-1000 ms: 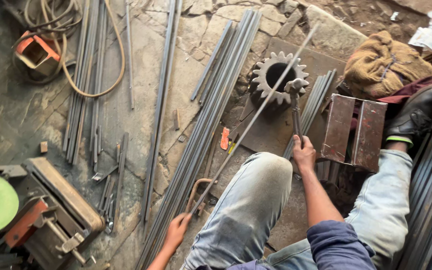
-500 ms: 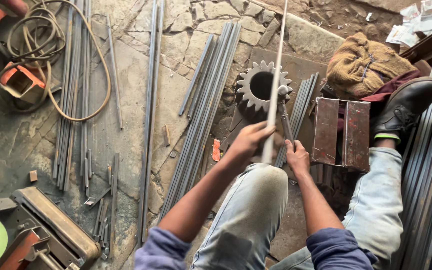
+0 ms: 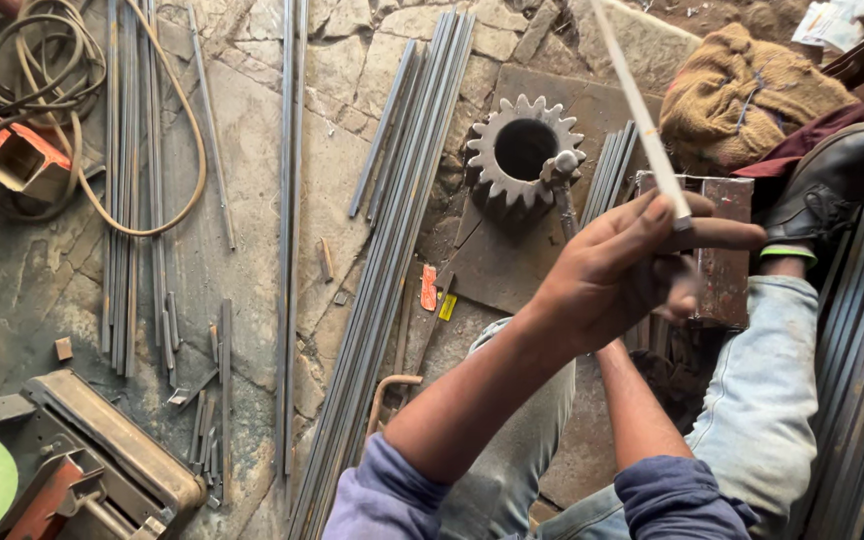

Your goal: The person hits a metal rod against a large metal gear using a hammer while sitting on the ground.

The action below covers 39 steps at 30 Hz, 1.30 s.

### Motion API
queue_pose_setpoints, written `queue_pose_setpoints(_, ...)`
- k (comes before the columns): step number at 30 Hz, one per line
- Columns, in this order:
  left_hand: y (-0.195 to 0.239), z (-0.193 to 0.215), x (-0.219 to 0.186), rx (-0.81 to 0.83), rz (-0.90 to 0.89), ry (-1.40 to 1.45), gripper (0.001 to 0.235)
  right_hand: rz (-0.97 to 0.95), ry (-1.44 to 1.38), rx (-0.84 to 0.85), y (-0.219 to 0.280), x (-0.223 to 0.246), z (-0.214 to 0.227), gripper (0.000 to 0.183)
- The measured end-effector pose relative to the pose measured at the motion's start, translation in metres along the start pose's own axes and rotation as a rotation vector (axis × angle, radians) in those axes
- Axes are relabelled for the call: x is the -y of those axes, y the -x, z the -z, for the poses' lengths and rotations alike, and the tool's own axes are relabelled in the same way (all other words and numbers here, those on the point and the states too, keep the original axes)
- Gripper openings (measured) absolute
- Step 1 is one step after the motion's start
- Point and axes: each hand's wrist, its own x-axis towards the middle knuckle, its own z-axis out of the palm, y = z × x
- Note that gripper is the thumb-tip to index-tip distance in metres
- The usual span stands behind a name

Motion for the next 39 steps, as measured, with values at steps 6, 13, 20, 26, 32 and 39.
queue_pose_setpoints(6, -0.015, 0.014, 0.021, -0.055, -0.012, -0.018, 0.034, -0.049, 0.014, 0.002, -0.014, -0.013, -0.004, 0.041)
queue_pose_setpoints(13, -0.023, -0.004, 0.020, -0.079, 0.042, -0.042, 0.041, -0.075, -0.006, 0.010, -0.024, -0.014, -0.011, 0.037)
queue_pose_setpoints(20, -0.034, -0.028, 0.022, -0.244, 0.024, -0.152, 0.055, -0.093, -0.033, 0.020, -0.034, -0.011, -0.016, 0.034)
queue_pose_setpoints(26, -0.037, -0.046, 0.021, -0.375, 0.014, -0.334, 0.071, -0.139, -0.117, 0.039, -0.034, -0.014, -0.021, 0.033)
queue_pose_setpoints(32, -0.020, -0.009, 0.016, -0.539, 0.061, -0.487, 0.059, -0.190, -0.388, 0.062, -0.021, -0.013, -0.022, 0.034)
queue_pose_setpoints(39, 0.150, 0.130, -0.044, -0.699, 0.405, -0.613, 0.035, -0.170, -0.567, 0.018, -0.005, 0.009, -0.009, 0.049)
